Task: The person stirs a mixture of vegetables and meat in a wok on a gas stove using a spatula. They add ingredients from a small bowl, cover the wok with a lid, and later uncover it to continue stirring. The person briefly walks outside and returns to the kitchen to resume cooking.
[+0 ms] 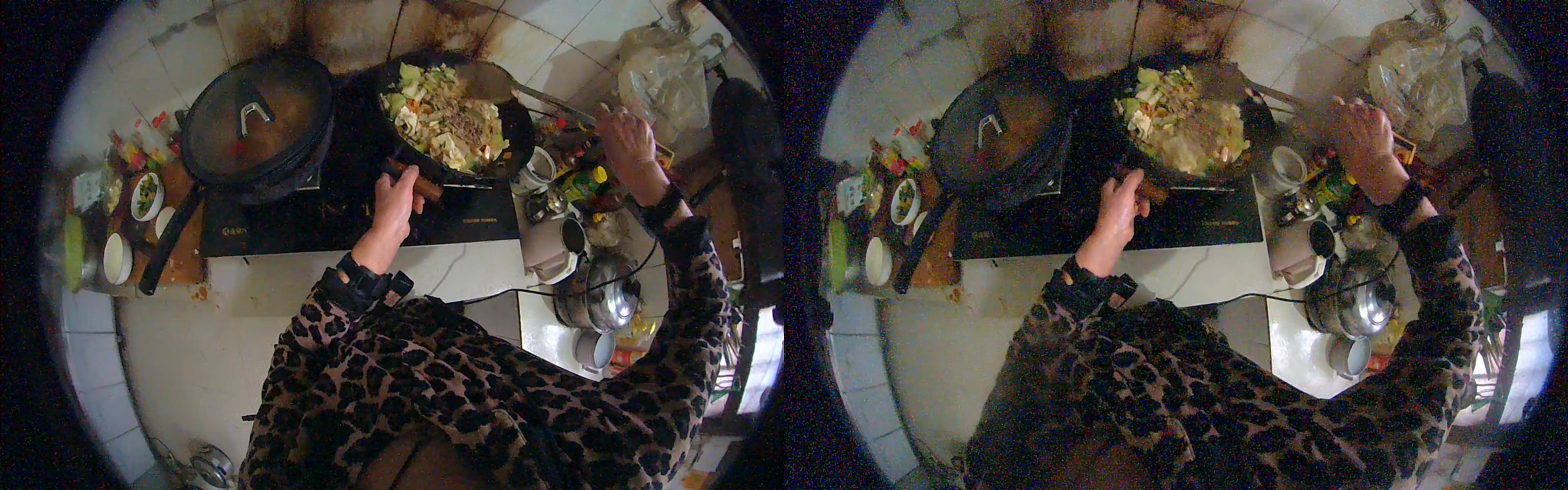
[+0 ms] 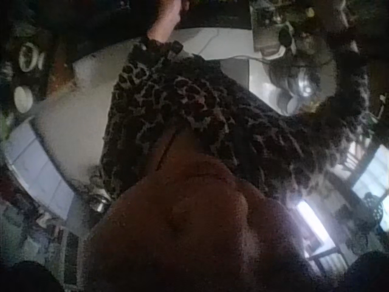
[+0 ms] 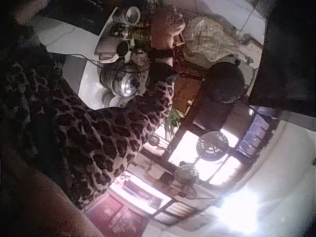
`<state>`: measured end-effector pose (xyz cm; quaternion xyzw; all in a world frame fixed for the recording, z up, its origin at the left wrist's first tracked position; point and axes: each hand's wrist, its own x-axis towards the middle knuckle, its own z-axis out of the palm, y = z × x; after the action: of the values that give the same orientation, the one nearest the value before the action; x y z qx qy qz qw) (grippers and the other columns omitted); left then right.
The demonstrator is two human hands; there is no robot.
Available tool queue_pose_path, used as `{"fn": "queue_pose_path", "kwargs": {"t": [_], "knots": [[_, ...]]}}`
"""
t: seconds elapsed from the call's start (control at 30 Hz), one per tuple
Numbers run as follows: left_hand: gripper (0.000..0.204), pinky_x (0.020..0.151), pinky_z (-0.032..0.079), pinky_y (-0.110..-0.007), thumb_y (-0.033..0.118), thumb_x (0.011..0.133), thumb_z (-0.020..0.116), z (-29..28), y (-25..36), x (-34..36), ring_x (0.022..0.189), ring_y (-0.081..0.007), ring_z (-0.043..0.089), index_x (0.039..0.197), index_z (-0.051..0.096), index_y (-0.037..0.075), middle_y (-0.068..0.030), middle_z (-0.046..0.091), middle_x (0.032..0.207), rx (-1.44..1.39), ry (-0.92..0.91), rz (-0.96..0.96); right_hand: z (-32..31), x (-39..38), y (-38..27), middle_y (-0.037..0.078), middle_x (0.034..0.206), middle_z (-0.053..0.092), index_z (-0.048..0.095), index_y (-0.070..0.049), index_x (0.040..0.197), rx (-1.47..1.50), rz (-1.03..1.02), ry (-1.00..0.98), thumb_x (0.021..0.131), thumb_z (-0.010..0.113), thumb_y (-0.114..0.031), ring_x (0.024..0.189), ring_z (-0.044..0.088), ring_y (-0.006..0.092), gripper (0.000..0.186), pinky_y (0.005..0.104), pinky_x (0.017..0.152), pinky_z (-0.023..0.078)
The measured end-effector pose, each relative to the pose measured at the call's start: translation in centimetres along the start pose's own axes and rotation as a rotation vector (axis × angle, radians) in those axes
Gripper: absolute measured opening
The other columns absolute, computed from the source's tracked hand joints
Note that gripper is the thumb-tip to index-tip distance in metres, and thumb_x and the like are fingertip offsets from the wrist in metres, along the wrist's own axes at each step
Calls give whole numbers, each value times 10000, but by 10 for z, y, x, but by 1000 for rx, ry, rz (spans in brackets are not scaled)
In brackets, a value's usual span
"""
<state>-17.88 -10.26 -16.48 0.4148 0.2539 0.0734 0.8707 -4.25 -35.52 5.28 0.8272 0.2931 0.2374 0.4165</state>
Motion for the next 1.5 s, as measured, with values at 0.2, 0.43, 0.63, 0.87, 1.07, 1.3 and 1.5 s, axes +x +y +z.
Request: {"fn": "queue_pose_path", "kwargs": {"t": [0.2, 0.43, 0.63, 0.87, 1.07, 1.3, 1.5], "knots": [[241, 329, 327, -254, 214, 791, 598, 3, 0, -1, 372, -121, 425, 825, 439, 37, -41, 478, 593, -48, 52, 64, 21, -49, -43, 128, 745, 550, 448, -65, 1005, 472, -285, 93, 753, 496, -68, 723, 577, 268, 257, 394, 553, 433], [237, 332, 331, -244, 212, 799, 593, -1, -4, 3, 383, -112, 427, 832, 442, 32, -42, 489, 595, -26, -13, 34, 1, -115, 8, 185, 702, 567, 498, -36, 986, 731, -159, -304, 765, 520, -84, 684, 550, 396, 228, 450, 566, 445], [195, 349, 346, -261, 221, 808, 582, -2, -6, 5, 406, -142, 456, 786, 475, 60, -78, 562, 638, -12, -17, 45, 14, -105, -32, 165, 674, 554, 488, -47, 1043, 855, -119, -281, 766, 527, -112, 651, 561, 356, 287, 429, 555, 446], [229, 348, 340, -254, 212, 796, 596, 0, -1, 1, 402, -127, 444, 838, 452, 38, -63, 539, 651, -12, -7, 29, 27, -53, -94, 152, 676, 552, 460, 3, 987, 685, -232, -84, 769, 486, -51, 688, 575, 301, 225, 392, 591, 442], [170, 354, 358, -267, 193, 805, 583, -1, 0, 4, 446, -145, 472, 810, 483, 55, -65, 561, 659, -1, -15, 58, 24, -71, -17, 106, 710, 557, 472, 0, 1033, 1368, -179, -83, 760, 630, -245, 667, 568, 235, 399, 364, 586, 440], [172, 358, 358, -261, 198, 802, 590, 0, -1, 0, 483, -146, 493, 819, 488, 61, -44, 534, 667, -42, -2, 46, 24, -17, 60, 4, 879, 542, 504, -123, 1022, 1366, 153, -631, 785, 606, -205, 729, 491, 118, 270, 266, 637, 379], [192, 375, 366, -253, 229, 801, 592, 2, 3, -2, 482, -134, 491, 815, 486, 69, -39, 534, 658, -11, 11, 60, 67, 90, 46, 2, 588, 487, 520, -77, 798, 1413, -48, -884, 790, 596, -332, 409, 401, 75, 266, 240, 353, 305]]}}
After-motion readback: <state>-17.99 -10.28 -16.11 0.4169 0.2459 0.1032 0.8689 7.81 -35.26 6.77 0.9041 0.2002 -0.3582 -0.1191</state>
